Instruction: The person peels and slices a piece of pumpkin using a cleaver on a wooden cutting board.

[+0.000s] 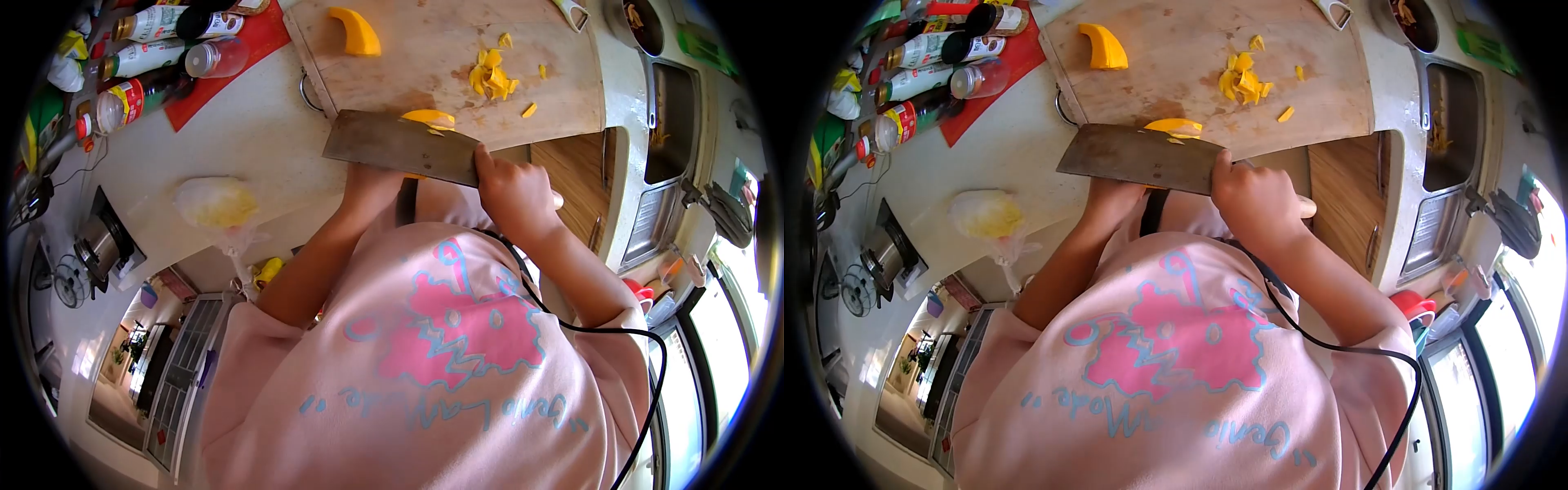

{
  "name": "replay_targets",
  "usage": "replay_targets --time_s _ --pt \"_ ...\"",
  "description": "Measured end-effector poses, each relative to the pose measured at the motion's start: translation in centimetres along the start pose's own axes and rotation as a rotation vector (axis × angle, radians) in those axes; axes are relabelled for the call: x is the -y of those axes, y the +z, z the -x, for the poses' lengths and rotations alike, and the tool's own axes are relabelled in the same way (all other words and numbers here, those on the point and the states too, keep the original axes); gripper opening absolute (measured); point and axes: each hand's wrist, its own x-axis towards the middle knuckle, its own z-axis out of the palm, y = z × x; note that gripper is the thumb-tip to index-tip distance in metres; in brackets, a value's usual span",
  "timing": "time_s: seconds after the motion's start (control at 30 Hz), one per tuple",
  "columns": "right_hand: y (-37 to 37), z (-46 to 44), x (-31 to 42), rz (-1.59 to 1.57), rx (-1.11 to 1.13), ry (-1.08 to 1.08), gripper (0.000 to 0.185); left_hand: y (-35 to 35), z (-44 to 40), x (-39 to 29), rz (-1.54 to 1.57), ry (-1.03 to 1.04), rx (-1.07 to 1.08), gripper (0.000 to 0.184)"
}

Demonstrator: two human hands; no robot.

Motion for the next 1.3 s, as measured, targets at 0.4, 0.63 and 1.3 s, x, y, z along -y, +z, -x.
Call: replay_targets --time_s 0.4,0.63,1.3 --pt "3.9 -1.4 -3.4 -0.09 -0.185 -0.139 0.042 0.8 0.3 4.0 0.234 -0.005 0.006 0.007" --pt "4.0 -2.0 -4.1 -0.147 -0.158 -0.16 0.044 0.5 0.6 3.7 0.421 -0.1 0.008 0.008" --pt "0.1 -1.5 2.1 0.033 0.016 0.052 0.043 0.8 -0.8 0.8 0.107 0.179 -0.175 0.003"
